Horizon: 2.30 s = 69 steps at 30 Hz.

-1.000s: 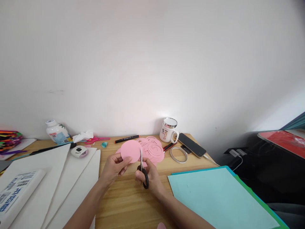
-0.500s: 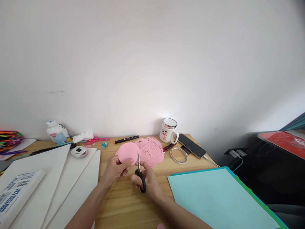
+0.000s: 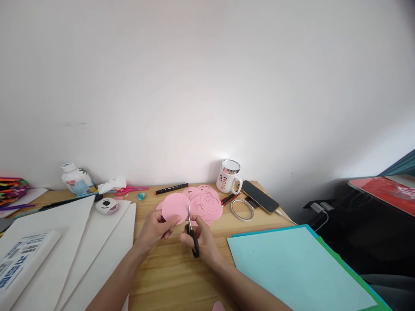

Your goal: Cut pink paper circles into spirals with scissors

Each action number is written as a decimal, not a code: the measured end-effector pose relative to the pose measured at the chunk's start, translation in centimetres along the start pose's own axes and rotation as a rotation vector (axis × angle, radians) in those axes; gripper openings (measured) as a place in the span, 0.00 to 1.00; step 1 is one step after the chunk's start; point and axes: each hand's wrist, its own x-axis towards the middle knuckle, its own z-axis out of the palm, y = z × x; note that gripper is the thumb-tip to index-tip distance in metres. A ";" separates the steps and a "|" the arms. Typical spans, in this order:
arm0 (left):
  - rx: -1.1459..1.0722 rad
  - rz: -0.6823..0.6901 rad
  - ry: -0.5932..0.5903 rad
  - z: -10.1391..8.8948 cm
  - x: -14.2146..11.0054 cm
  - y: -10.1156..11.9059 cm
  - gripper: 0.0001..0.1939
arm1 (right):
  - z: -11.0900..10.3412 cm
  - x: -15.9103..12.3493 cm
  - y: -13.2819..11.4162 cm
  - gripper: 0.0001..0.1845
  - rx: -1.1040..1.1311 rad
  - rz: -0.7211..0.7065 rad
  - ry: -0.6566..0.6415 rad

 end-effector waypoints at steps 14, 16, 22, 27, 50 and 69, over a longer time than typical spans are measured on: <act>-0.077 0.047 0.022 0.1 -0.1 0.7 0.19 | 0.2 -0.1 -0.1 0.24 -0.039 -0.021 0.013; -0.104 0.058 0.023 0.0 -0.1 0.6 0.18 | 0.2 -0.1 0.1 0.24 -0.029 -0.018 0.010; -0.159 0.008 0.002 0.3 -0.3 0.9 0.17 | 0.5 -0.2 0.8 0.25 0.004 0.014 0.003; -0.129 -0.009 0.013 0.3 -0.2 0.8 0.17 | 0.5 -0.3 0.7 0.26 -0.004 0.024 0.015; -0.115 0.006 0.006 0.3 -0.1 0.4 0.17 | 0.0 0.0 0.7 0.26 -0.054 -0.051 0.036; -0.134 -0.065 -0.023 0.8 -0.3 0.1 0.18 | 0.5 -0.4 1.3 0.26 -0.048 -0.013 0.032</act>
